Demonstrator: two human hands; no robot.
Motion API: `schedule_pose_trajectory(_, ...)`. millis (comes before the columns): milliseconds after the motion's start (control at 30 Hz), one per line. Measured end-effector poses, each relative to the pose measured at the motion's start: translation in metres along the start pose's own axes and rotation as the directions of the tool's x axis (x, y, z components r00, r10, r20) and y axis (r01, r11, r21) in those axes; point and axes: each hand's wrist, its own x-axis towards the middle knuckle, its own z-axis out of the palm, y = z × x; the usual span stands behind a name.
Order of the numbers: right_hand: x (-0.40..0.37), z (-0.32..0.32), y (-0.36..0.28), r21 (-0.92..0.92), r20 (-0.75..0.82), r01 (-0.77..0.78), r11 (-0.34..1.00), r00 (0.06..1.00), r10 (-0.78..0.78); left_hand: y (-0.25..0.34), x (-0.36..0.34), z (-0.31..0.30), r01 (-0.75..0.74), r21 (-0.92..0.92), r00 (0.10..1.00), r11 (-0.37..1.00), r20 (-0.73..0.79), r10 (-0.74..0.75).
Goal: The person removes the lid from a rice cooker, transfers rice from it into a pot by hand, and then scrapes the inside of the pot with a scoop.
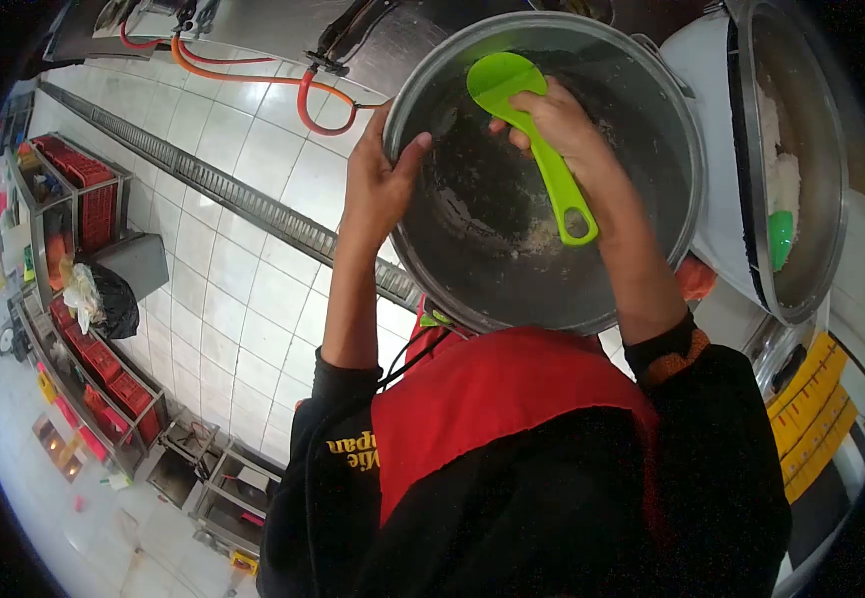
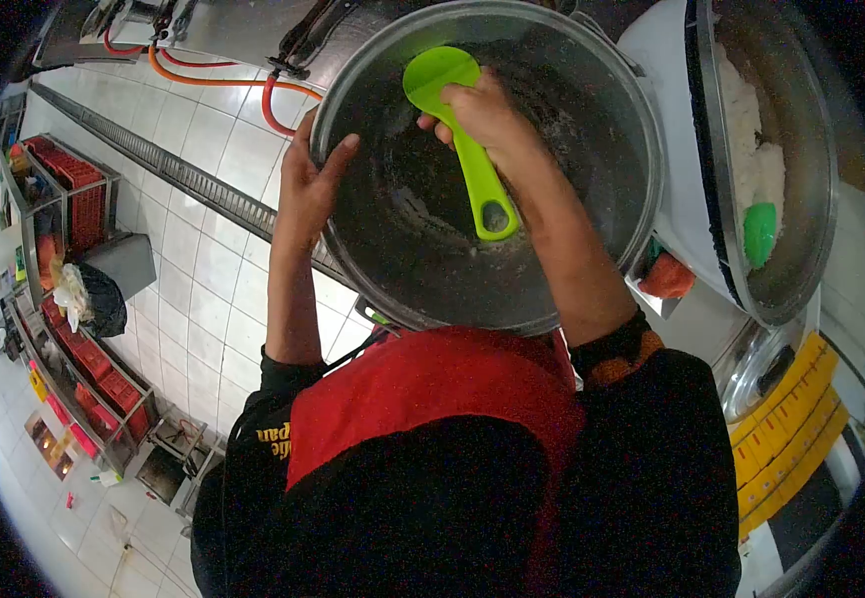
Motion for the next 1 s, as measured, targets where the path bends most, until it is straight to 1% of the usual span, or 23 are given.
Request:
schedule_pose_trajectory(33,0.005,0.004,0.003,0.087,-0.036,-0.007,0.996,0.999,0.010,0.000,0.000,0.000,-0.046,0.006,0.999,0.999,-0.001,0.046)
schedule_pose_trajectory(67,0.017,0.011,0.016,0.088,-0.041,-0.004,0.996,0.999,0.008,0.000,0.002,-0.001,-0.049,0.005,0.999,0.999,0.003,0.049)
schedule_pose_trajectory(133,0.047,0.027,0.044,-0.019,-0.235,-0.049,0.999,0.971,0.043,0.000,0.003,-0.003,-0.045,0.078,0.999,0.996,0.025,0.043)
schedule_pose_trajectory(267,0.057,0.038,0.036,0.072,-0.248,0.000,0.997,0.969,0.018,-0.005,0.008,-0.009,0.024,0.059,1.000,0.998,0.002,-0.024)
schedule_pose_trajectory(333,0.070,0.031,0.042,-0.021,-0.136,0.005,1.000,0.991,-0.008,-0.008,0.011,-0.009,-0.063,0.020,0.997,0.998,-0.042,0.064)
schedule_pose_trajectory(367,0.065,0.030,0.041,-0.022,-0.143,0.018,1.000,0.989,-0.021,-0.008,0.012,-0.008,-0.024,0.029,0.998,0.999,-0.065,0.026)
schedule_pose_trajectory(433,0.049,0.027,0.040,-0.340,-0.043,-0.105,0.934,0.994,0.097,-0.025,0.023,-0.011,-0.101,0.087,0.992,0.991,-0.061,0.106)
schedule_pose_trajectory(467,0.046,0.017,0.043,-0.347,-0.047,-0.101,0.932,0.995,0.091,-0.031,0.031,-0.012,-0.162,0.142,0.983,0.976,-0.060,0.172)
schedule_pose_trajectory(500,0.041,0.005,0.049,-0.772,0.037,0.262,0.579,0.928,-0.370,-0.024,0.039,-0.013,-0.164,0.134,0.983,0.977,-0.062,0.174)
schedule_pose_trajectory(533,0.037,-0.004,0.057,-0.917,0.332,0.395,-0.051,0.688,-0.645,-0.018,0.047,-0.015,-0.171,0.168,0.985,0.971,0.003,0.173)
schedule_pose_trajectory(567,0.018,-0.001,0.024,-0.945,0.302,0.317,-0.083,0.740,-0.602,-0.011,0.054,-0.016,-0.179,0.200,0.983,0.963,0.066,0.169)
schedule_pose_trajectory(600,0.020,-0.006,0.024,-0.945,0.302,0.314,-0.088,0.741,-0.599,-0.008,0.061,-0.018,-0.179,0.194,0.983,0.965,0.067,0.169)
schedule_pose_trajectory(667,0.038,-0.030,0.016,-0.917,0.325,0.158,-0.366,0.829,-0.455,-0.003,0.082,-0.019,-0.259,0.428,0.961,0.866,0.204,0.186)
schedule_pose_trajectory(700,0.051,-0.057,0.038,-0.906,0.354,0.181,-0.382,0.820,-0.451,-0.015,0.094,-0.018,-0.281,0.297,0.951,0.912,0.217,0.222)
schedule_pose_trajectory(733,0.052,-0.073,0.057,-0.896,0.278,0.119,-0.427,0.902,-0.331,-0.009,0.100,-0.015,-0.292,0.286,0.948,0.912,0.213,0.237)
schedule_pose_trajectory(767,0.053,-0.083,0.071,-0.878,0.187,0.068,-0.474,0.960,-0.208,0.001,0.104,-0.016,-0.340,0.294,0.914,0.894,0.325,0.240)
schedule_pose_trajectory(800,0.041,-0.087,0.083,-0.922,0.061,0.034,-0.386,0.996,-0.058,0.009,0.106,-0.018,-0.384,0.299,0.871,0.873,0.430,0.236)
schedule_pose_trajectory(833,0.025,-0.085,0.091,-0.953,-0.048,-0.014,-0.301,0.993,0.106,0.017,0.108,-0.018,-0.382,0.298,0.876,0.875,0.419,0.240)
schedule_pose_trajectory(867,0.017,-0.080,0.094,-0.952,-0.040,-0.006,-0.305,0.993,0.108,0.023,0.109,-0.018,-0.314,0.345,0.876,0.884,0.465,0.130)
schedule_pose_trajectory(900,0.011,-0.076,0.094,-0.952,-0.069,-0.003,-0.307,0.977,0.202,0.026,0.109,-0.019,-0.247,0.394,0.865,0.886,0.502,0.018)
schedule_pose_trajectory(933,0.007,-0.073,0.094,-0.951,-0.098,-0.001,-0.309,0.949,0.298,0.025,0.105,-0.027,-0.238,0.394,0.868,0.888,0.496,0.013)
schedule_pose_trajectory(967,0.007,-0.074,0.093,-0.955,0.039,0.072,-0.289,0.992,0.116,0.024,0.100,-0.040,-0.161,0.170,0.891,0.972,0.449,0.069)
schedule_pose_trajectory(1000,0.005,-0.074,0.087,-0.947,0.175,0.148,-0.286,0.982,-0.072,0.023,0.092,-0.050,-0.091,-0.072,0.916,0.993,0.386,0.112)
